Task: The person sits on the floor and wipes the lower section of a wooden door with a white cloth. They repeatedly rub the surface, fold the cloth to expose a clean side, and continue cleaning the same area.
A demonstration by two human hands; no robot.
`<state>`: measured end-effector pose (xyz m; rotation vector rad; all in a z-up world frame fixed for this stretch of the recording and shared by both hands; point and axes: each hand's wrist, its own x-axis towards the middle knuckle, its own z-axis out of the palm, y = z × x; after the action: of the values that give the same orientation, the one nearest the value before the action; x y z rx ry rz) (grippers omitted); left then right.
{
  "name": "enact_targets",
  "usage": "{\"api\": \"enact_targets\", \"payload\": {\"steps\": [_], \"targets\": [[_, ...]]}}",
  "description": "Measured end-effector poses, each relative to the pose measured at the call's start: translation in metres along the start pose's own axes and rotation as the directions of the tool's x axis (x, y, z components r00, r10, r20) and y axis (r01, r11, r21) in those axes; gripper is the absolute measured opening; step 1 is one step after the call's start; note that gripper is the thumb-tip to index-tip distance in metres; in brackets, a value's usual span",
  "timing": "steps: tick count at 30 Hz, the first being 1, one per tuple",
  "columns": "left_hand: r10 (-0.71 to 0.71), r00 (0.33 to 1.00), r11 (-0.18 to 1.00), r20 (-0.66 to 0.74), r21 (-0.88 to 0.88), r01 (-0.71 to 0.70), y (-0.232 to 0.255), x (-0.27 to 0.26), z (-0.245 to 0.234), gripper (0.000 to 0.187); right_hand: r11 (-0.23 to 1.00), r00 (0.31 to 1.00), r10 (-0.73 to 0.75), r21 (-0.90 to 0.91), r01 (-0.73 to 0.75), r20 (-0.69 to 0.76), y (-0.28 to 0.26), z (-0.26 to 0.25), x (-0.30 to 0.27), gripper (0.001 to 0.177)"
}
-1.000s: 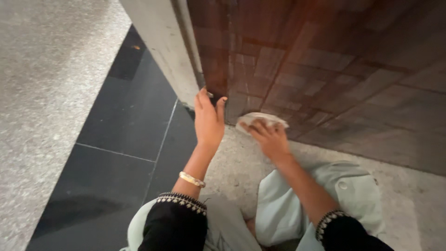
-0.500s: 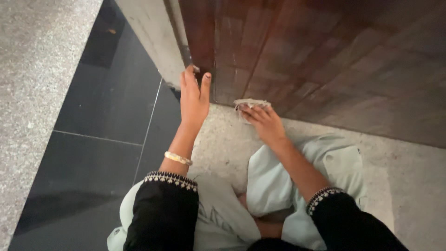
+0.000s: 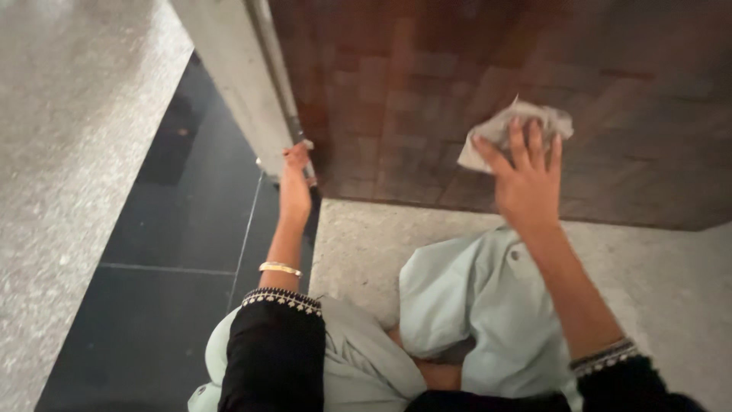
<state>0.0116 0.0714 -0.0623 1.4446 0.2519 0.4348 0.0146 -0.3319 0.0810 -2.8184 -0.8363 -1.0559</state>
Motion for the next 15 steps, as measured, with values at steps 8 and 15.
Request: {"api": "enact_targets", "payload": {"steps": [8,15], "targets": [[0.098,0.992,0.985,-0.082,0.148,-0.085,-0.016,0.008,-0.002,0.074,0.986,0.960,0.001,0.158,0.046,-0.281,0.048,-0.138,0.124,0.063],[0.009,0.964,0.968,-0.267,0.246,0.059,0.002,-0.005,0.026,0.072,0.972,0.949,-0.231,-0.003,0.236,-0.216,0.012,-0.131,0.194,0.093]]}}
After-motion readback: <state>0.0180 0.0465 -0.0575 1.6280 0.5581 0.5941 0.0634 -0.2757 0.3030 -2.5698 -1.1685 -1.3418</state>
